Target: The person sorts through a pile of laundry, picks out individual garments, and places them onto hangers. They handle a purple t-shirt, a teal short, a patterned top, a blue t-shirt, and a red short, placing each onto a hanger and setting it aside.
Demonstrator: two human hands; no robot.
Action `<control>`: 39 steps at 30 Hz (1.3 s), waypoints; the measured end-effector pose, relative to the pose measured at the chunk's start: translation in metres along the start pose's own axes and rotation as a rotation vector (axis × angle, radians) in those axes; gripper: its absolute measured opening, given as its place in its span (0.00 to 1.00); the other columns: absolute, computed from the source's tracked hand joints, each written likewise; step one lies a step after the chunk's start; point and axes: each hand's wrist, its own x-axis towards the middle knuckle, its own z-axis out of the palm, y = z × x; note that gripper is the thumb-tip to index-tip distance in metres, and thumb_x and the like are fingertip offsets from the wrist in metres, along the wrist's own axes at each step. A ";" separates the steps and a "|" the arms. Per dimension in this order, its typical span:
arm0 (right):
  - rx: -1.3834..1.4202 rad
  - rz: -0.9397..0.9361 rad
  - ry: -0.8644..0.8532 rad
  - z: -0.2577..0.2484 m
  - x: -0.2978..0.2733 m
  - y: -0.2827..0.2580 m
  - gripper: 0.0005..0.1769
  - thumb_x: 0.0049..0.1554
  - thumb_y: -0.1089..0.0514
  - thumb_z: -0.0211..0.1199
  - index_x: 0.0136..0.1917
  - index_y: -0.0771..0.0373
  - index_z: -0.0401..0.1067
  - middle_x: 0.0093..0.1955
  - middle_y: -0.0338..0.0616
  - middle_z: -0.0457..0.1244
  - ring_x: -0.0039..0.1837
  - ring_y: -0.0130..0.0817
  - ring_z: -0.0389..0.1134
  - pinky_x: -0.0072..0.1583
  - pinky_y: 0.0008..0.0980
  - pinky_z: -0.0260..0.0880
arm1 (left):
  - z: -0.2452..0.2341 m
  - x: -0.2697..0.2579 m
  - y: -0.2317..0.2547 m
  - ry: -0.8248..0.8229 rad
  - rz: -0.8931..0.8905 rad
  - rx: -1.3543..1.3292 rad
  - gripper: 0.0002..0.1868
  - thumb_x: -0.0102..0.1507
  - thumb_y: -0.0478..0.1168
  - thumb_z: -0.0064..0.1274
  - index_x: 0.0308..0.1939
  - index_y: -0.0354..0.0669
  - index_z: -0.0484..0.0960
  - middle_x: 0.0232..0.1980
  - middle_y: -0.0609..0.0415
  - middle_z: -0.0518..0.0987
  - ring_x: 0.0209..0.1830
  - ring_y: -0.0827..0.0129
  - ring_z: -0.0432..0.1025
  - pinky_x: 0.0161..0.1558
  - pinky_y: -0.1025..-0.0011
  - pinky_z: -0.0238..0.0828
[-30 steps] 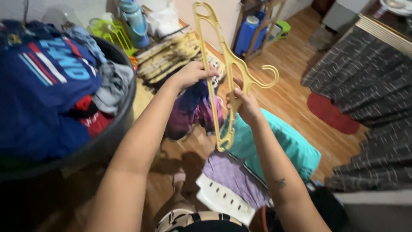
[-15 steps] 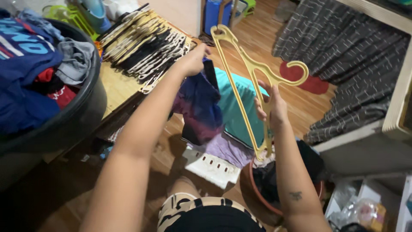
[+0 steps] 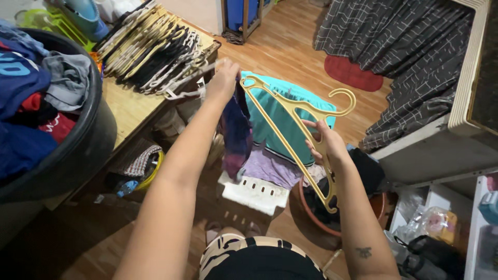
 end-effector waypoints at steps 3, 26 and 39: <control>-0.016 0.016 -0.032 -0.002 0.000 0.002 0.35 0.65 0.32 0.39 0.73 0.52 0.67 0.35 0.39 0.60 0.22 0.23 0.50 0.26 0.24 0.46 | -0.008 -0.009 0.006 -0.033 0.026 0.060 0.05 0.65 0.35 0.43 0.40 0.47 0.74 0.46 0.46 0.74 0.47 0.43 0.74 0.44 0.49 0.69; -0.152 -0.193 0.051 0.033 0.004 0.012 0.34 0.65 0.35 0.43 0.68 0.58 0.74 0.31 0.40 0.60 0.23 0.25 0.52 0.26 0.25 0.47 | -0.026 -0.055 0.021 0.237 0.370 0.353 0.03 0.65 0.38 0.50 0.41 0.53 0.77 0.47 0.59 0.77 0.51 0.62 0.73 0.50 0.64 0.68; 0.185 -0.513 0.199 0.046 0.073 -0.012 0.39 0.66 0.30 0.41 0.75 0.58 0.67 0.34 0.40 0.61 0.24 0.24 0.52 0.26 0.27 0.48 | 0.082 -0.163 0.025 -0.371 -0.061 0.453 0.14 0.63 0.48 0.49 0.48 0.47 0.79 0.41 0.50 0.81 0.41 0.53 0.77 0.43 0.54 0.67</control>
